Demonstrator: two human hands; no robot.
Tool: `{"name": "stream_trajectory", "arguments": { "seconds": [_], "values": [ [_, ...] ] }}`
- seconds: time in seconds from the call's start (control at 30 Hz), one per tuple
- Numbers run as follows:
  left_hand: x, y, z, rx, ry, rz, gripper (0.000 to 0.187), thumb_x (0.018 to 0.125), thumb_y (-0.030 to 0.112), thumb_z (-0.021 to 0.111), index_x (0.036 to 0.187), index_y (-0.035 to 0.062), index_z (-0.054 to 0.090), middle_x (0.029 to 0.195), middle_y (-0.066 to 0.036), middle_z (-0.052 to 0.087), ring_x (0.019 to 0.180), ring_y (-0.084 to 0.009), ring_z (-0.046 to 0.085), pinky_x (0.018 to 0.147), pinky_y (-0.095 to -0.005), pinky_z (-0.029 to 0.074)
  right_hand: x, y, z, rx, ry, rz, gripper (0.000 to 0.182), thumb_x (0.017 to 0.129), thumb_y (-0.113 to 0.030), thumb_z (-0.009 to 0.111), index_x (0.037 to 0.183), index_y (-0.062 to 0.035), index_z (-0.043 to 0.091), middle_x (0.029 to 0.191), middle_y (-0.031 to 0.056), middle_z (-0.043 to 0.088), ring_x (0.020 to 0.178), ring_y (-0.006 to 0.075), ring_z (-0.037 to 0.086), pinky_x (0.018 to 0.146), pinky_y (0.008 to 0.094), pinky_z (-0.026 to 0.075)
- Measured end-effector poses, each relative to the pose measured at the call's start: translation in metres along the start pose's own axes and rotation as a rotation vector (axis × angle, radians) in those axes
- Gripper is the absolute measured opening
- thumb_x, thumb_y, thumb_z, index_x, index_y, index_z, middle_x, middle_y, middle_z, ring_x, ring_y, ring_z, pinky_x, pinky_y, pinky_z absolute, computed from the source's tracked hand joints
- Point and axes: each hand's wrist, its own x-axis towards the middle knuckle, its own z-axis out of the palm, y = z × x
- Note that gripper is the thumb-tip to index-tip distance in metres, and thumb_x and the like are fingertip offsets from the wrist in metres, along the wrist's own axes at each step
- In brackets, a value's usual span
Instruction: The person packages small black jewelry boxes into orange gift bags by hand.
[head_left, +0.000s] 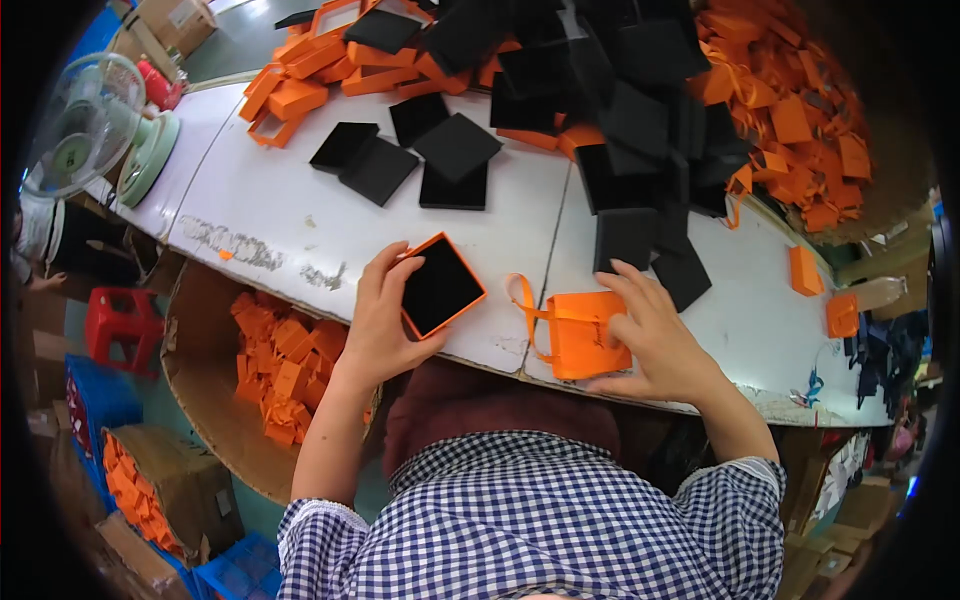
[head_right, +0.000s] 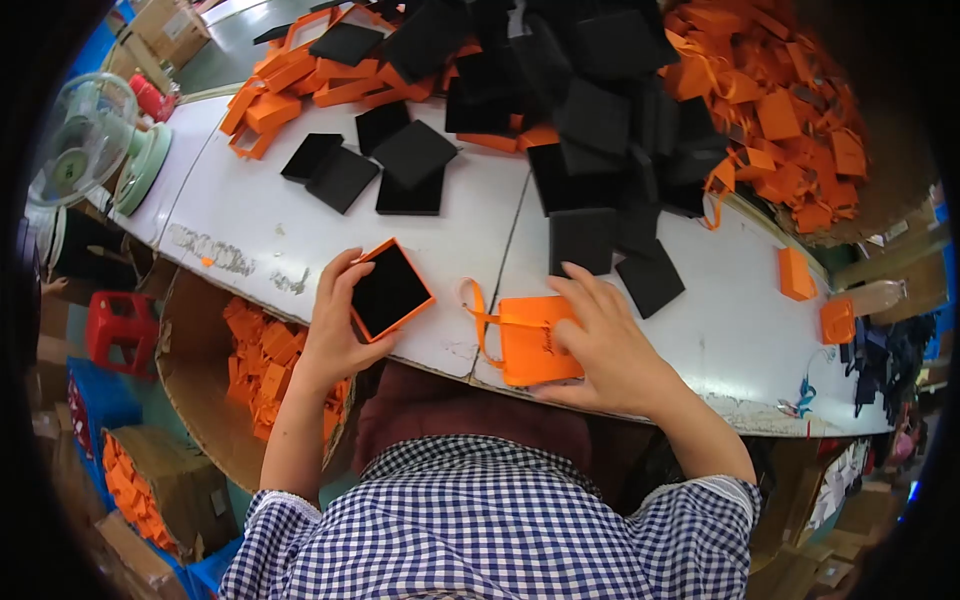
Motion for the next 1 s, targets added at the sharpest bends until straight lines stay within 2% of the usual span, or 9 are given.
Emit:
{"name": "stream_trajectory", "arguments": {
  "seconds": [0.03,0.2,0.3,0.4,0.53,0.6,0.73,0.97,1.0],
  "values": [
    [0.001,0.005,-0.004,-0.026,-0.038,-0.035,0.090,0.063,0.023,0.092,0.139,0.0066,0.047,0.159,-0.020,0.031,0.139,-0.0402,0.042,0.114,-0.0472,0.040,-0.005,0.007,0.012,-0.101,-0.021,0.040,0.059,0.066,-0.042,0.093,0.087,-0.0047,0.053,0.142,0.0245,0.048,0.135,0.0446,0.045,0.112,0.0550,0.037],
    [-0.002,0.016,-0.020,0.086,-0.197,0.004,0.088,0.058,0.028,0.096,0.132,0.0049,0.053,0.167,-0.017,0.022,0.137,-0.0410,0.042,0.113,-0.0478,0.041,-0.011,0.023,0.025,0.139,0.049,0.042,0.059,0.065,-0.040,0.093,0.090,-0.0028,0.054,0.140,0.0270,0.049,0.127,0.0435,0.051,0.105,0.0480,0.045],
    [-0.002,0.016,-0.020,0.012,-0.231,0.013,0.068,0.057,0.025,0.097,0.103,0.0055,0.051,0.160,-0.018,0.035,0.132,-0.0405,0.045,0.109,-0.0494,0.041,-0.008,0.026,0.026,0.284,0.065,0.029,0.060,0.062,-0.034,0.096,0.085,-0.0045,0.050,0.140,0.0266,0.048,0.125,0.0432,0.052,0.100,0.0453,0.049],
    [0.002,0.003,-0.018,0.019,-0.236,0.185,0.062,0.060,0.022,0.095,0.098,0.0052,0.050,0.146,-0.020,0.046,0.127,-0.0389,0.050,0.104,-0.0458,0.046,-0.005,0.031,0.031,0.371,0.056,0.024,0.060,0.061,-0.032,0.097,0.081,-0.0062,0.046,0.141,0.0261,0.047,0.125,0.0425,0.052,0.099,0.0443,0.050],
    [-0.016,0.008,-0.036,-0.736,0.133,-0.010,0.073,0.059,0.022,0.097,0.111,0.0090,0.048,0.139,-0.020,0.046,0.128,-0.0349,0.052,0.107,-0.0441,0.044,-0.007,0.037,0.027,0.416,0.074,0.008,0.060,0.062,-0.030,0.098,0.079,-0.0077,0.045,0.142,0.0246,0.047,0.125,0.0402,0.053,0.102,0.0422,0.049],
    [-0.001,0.044,-0.049,-0.559,-0.090,0.196,0.076,0.060,0.025,0.098,0.117,0.0089,0.050,0.139,-0.020,0.046,0.127,-0.0349,0.053,0.106,-0.0456,0.046,-0.001,0.025,0.023,0.538,0.005,0.067,0.060,0.060,-0.028,0.099,0.079,-0.0094,0.045,0.142,0.0228,0.047,0.126,0.0385,0.053,0.103,0.0422,0.048],
    [0.013,0.067,-0.037,-0.266,-0.332,0.169,0.077,0.064,0.038,0.095,0.117,0.0043,0.051,0.128,-0.021,0.054,0.119,-0.0380,0.056,0.101,-0.0423,0.048,0.018,0.025,0.016,0.628,0.003,-0.098,0.061,0.056,-0.026,0.100,0.077,-0.0118,0.044,0.143,0.0195,0.049,0.126,0.0352,0.054,0.103,0.0435,0.047],
    [0.013,0.066,-0.032,-0.125,-0.385,0.182,0.078,0.063,0.037,0.094,0.117,0.0036,0.050,0.123,-0.020,0.056,0.113,-0.0376,0.058,0.099,-0.0431,0.049,0.020,0.006,0.010,0.516,0.075,-0.118,0.061,0.055,-0.027,0.100,0.075,-0.0111,0.045,0.139,0.0204,0.052,0.122,0.0357,0.055,0.098,0.0448,0.049],
    [0.010,0.061,-0.026,-0.233,-0.321,0.183,0.087,0.063,0.039,0.095,0.127,0.0029,0.048,0.130,-0.022,0.052,0.119,-0.0394,0.055,0.102,-0.0442,0.047,0.020,0.002,0.011,0.519,0.073,-0.121,0.061,0.055,-0.027,0.100,0.075,-0.0111,0.045,0.139,0.0204,0.052,0.122,0.0357,0.055,0.098,0.0448,0.049]
  ]
}}
